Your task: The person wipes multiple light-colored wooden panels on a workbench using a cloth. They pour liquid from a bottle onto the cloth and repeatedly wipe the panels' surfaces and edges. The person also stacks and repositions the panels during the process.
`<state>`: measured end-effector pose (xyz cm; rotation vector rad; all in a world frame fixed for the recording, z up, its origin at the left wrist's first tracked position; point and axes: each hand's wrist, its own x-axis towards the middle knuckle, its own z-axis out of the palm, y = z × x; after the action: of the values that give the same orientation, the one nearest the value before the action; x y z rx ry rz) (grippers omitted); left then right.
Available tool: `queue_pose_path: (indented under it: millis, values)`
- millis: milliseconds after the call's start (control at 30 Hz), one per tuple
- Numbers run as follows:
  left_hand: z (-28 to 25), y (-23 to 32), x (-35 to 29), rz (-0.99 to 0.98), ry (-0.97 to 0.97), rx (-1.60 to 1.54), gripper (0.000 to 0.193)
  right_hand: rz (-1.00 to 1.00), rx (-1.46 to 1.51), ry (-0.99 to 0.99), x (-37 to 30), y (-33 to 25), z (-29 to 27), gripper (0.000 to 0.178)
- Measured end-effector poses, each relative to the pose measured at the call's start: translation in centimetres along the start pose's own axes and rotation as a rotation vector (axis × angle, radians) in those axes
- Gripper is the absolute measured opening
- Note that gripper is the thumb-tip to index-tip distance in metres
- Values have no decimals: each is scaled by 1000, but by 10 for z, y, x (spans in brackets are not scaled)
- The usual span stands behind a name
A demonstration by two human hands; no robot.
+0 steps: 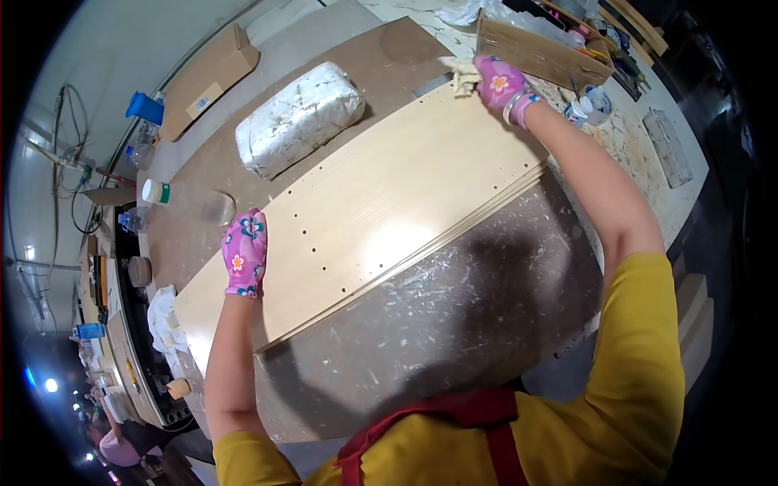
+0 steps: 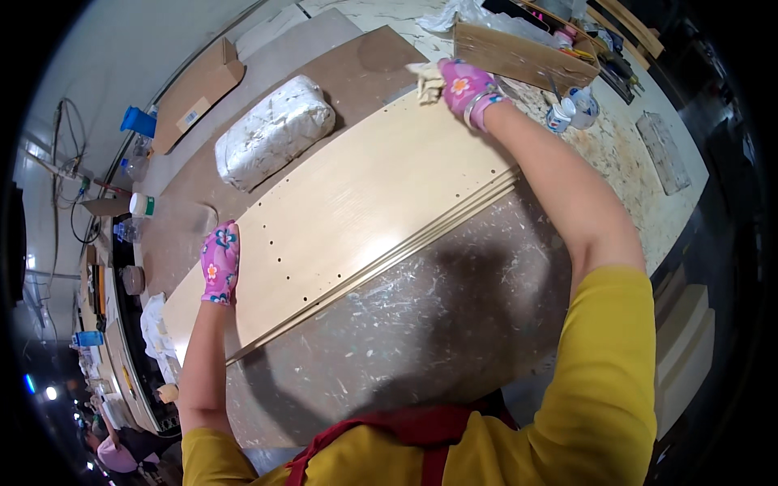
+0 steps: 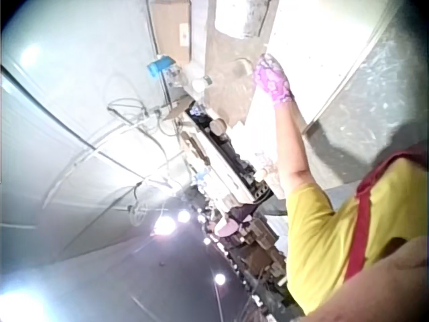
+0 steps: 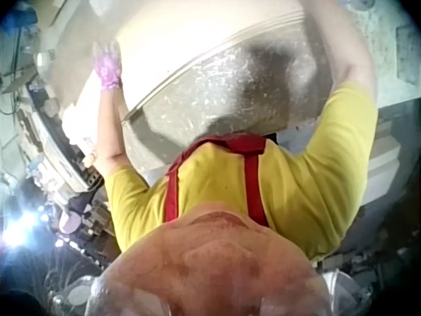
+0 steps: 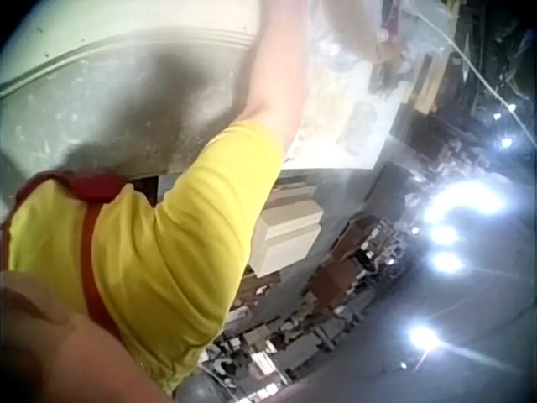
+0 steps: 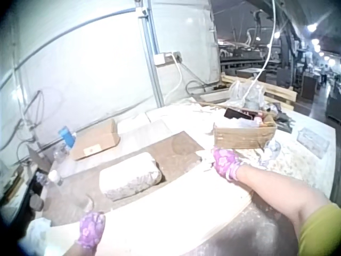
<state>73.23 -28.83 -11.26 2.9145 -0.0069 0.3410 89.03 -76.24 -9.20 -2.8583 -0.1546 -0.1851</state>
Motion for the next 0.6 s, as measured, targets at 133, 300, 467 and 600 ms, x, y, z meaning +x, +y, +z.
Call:
queue_pose_path:
  millis: [133,300,467,600]
  values:
    - [3,-2,1,11,12,-32,33,168,256,-107,21,37,10,57]
    - [1,-1,1,13,2,-53,33,234,471,-261,12,46,7,100]
    - [3,-5,-1,-8,0,-30,33,289,254,-307,9,20,-12,85]
    - [4,-4,-1,-19,6,-7,33,243,364,-297,13,33,-3,76]
